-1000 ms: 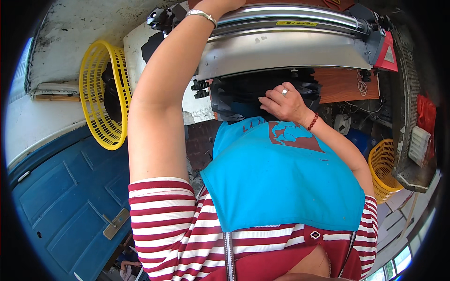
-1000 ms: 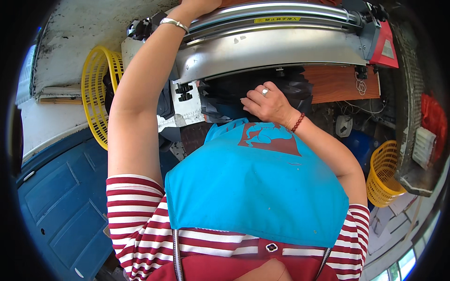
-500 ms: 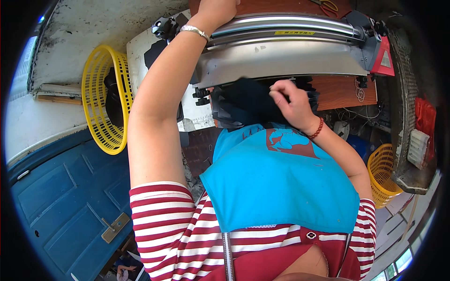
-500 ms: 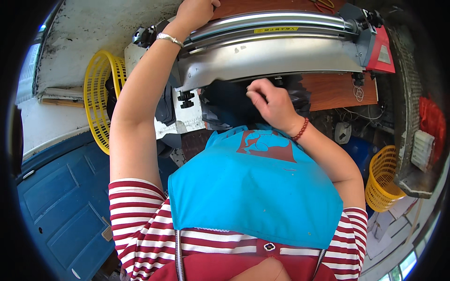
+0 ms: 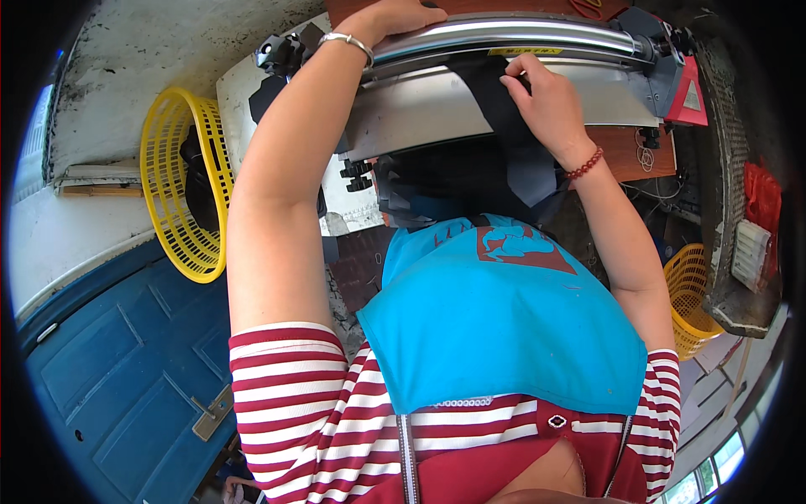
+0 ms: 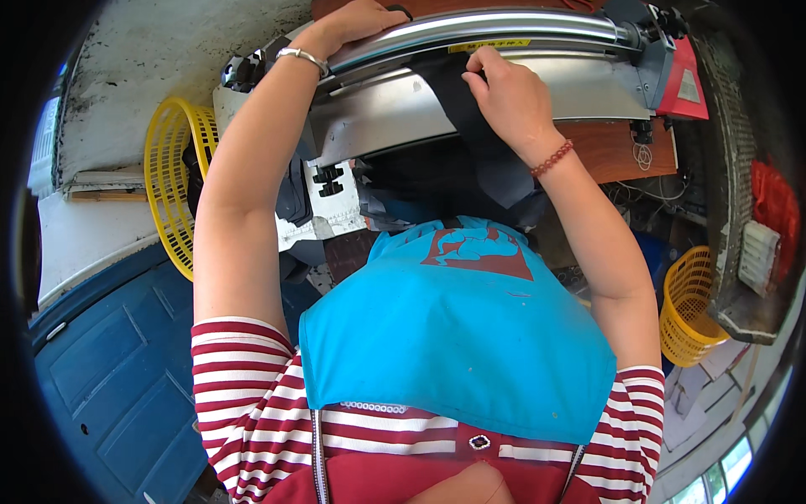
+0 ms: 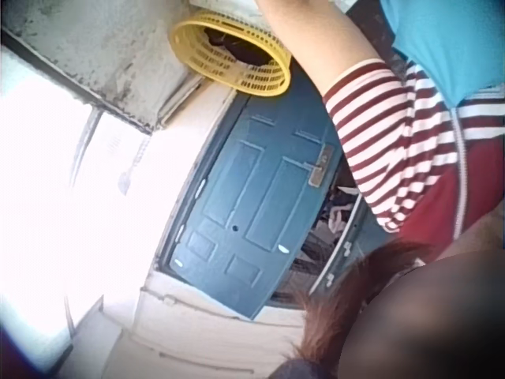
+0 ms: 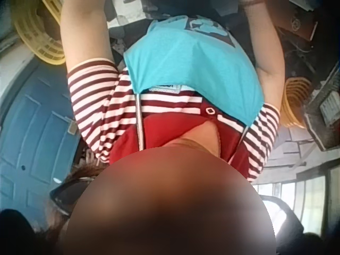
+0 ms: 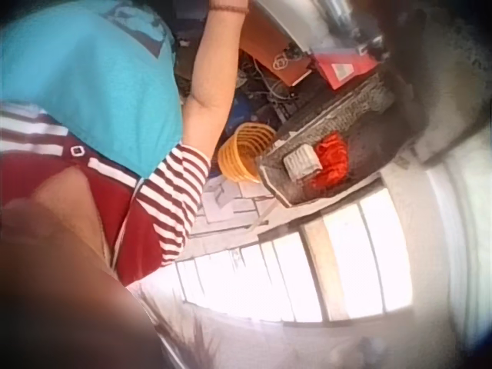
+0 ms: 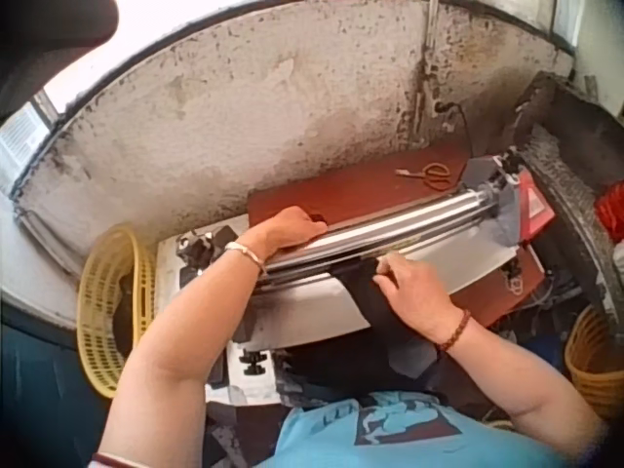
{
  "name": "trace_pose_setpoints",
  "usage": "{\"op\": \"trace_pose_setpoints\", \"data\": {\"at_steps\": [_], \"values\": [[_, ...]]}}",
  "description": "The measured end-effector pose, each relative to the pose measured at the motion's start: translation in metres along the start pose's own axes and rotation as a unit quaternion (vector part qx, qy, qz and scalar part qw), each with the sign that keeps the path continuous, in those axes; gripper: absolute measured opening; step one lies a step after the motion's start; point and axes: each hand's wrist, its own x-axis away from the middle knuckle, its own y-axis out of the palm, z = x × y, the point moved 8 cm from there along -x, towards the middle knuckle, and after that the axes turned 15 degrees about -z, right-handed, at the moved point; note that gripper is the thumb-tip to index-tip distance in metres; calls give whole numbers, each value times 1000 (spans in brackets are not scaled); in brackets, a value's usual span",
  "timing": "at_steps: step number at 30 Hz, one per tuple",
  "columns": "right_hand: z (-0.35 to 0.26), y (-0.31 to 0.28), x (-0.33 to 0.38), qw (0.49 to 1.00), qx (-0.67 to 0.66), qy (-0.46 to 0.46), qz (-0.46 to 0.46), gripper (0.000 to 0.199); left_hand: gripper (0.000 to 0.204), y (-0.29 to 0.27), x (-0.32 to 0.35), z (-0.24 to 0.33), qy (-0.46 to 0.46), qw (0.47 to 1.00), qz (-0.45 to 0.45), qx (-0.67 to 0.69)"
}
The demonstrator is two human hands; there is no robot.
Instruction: Applying adhesive or coating to black shoe components using a roller machine.
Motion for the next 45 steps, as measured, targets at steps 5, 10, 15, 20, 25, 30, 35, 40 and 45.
{"op": "trace_pose_setpoints", "data": {"at_steps": [5,10,15,20,25,30,35,40,45], "values": [[-46,1,69,954,96,-273,81,20,20,-27,-3,-1,52,980,110,158],[-69,78,102,921,20,-371,-116,32,8,-70,16,17,67,962,182,193],[-67,108,106,903,122,-399,-101,33,48,-102,59,35,127,920,258,268],[-73,113,117,866,196,-457,-47,32,67,-129,98,42,176,915,291,217],[-70,113,110,898,146,-411,-60,31,73,-147,126,49,183,897,387,106],[-71,110,112,899,152,-407,-53,28,72,-138,121,54,242,880,405,54],[-73,107,113,888,181,-418,-59,15,55,-137,109,53,276,848,448,-57],[-59,64,93,940,-94,-324,-57,8,25,-127,93,46,118,866,456,-165],[4,29,44,924,-375,-14,-66,13,20,-62,66,65,180,871,342,-305]]}}
